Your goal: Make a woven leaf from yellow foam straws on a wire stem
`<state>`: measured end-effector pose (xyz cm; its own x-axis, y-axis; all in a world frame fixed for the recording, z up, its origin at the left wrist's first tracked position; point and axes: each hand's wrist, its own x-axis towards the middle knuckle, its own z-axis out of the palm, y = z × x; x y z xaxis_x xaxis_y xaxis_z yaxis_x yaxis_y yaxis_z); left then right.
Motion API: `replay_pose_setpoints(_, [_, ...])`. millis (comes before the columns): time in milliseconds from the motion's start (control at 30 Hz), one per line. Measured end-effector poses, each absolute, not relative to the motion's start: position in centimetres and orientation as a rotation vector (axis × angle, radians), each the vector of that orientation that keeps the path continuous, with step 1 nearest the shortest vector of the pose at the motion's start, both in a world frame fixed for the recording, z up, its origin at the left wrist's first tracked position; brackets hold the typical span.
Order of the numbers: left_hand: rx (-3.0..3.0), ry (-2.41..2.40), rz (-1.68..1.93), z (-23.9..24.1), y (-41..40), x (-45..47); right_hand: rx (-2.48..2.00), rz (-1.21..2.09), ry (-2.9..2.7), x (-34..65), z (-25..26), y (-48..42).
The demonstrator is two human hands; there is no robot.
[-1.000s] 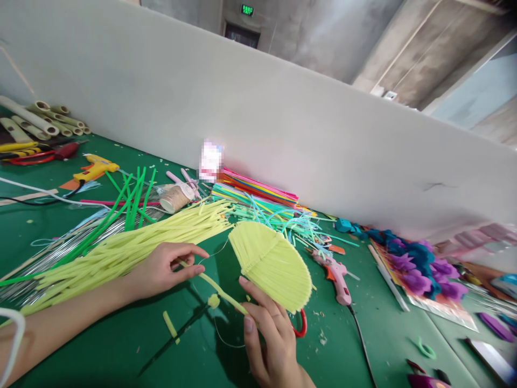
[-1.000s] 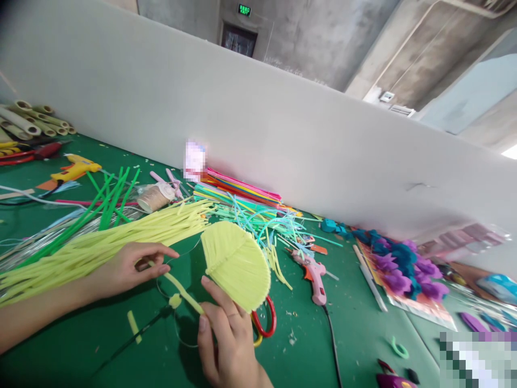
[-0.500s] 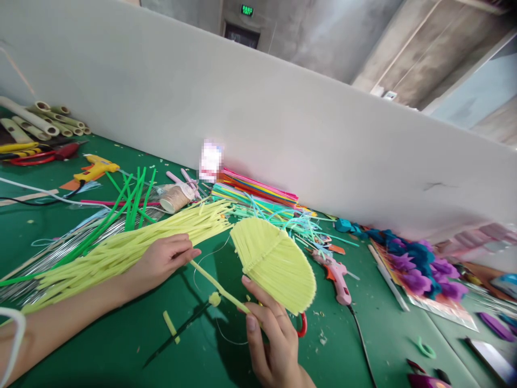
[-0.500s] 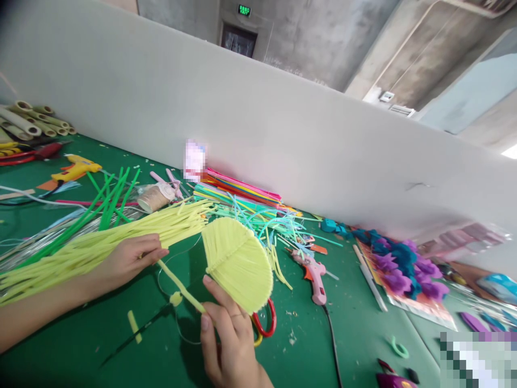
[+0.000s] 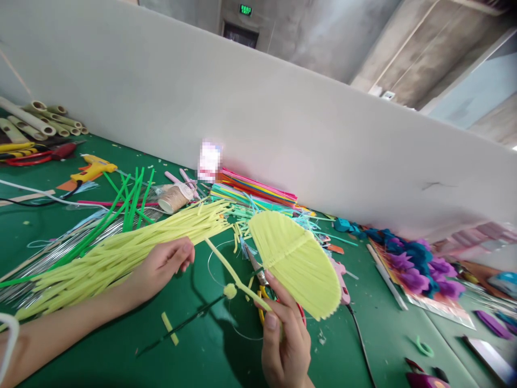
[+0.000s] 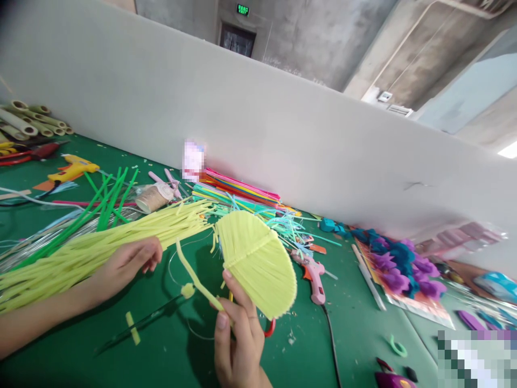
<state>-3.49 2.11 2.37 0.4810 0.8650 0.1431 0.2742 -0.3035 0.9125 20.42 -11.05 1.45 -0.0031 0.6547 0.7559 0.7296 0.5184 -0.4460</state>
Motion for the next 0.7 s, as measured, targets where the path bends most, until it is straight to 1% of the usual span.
replay_pose_setpoints(167, [1.649,0.553,0.500,1.3,0.2,-2.7,-1.186,-0.090,-1.728,20.4,0.9,-11.3])
replay_pose_setpoints(267, [1.353,0.508,0.423,1.0,-0.9,-2.2,-1.195,-0.054,-1.787,19.5,0.4,-11.6])
replay_pose_setpoints(467, [1.249,0.541,0.423,1.7,-1.1,-1.7,-1.261,0.093,-1.873,17.3,0.1,-11.9])
replay_pose_setpoints(700, [1.185,0.596,0.445,1.5,-0.7,-1.5,-1.229,0.119,-1.956,18.1,0.8,-11.4])
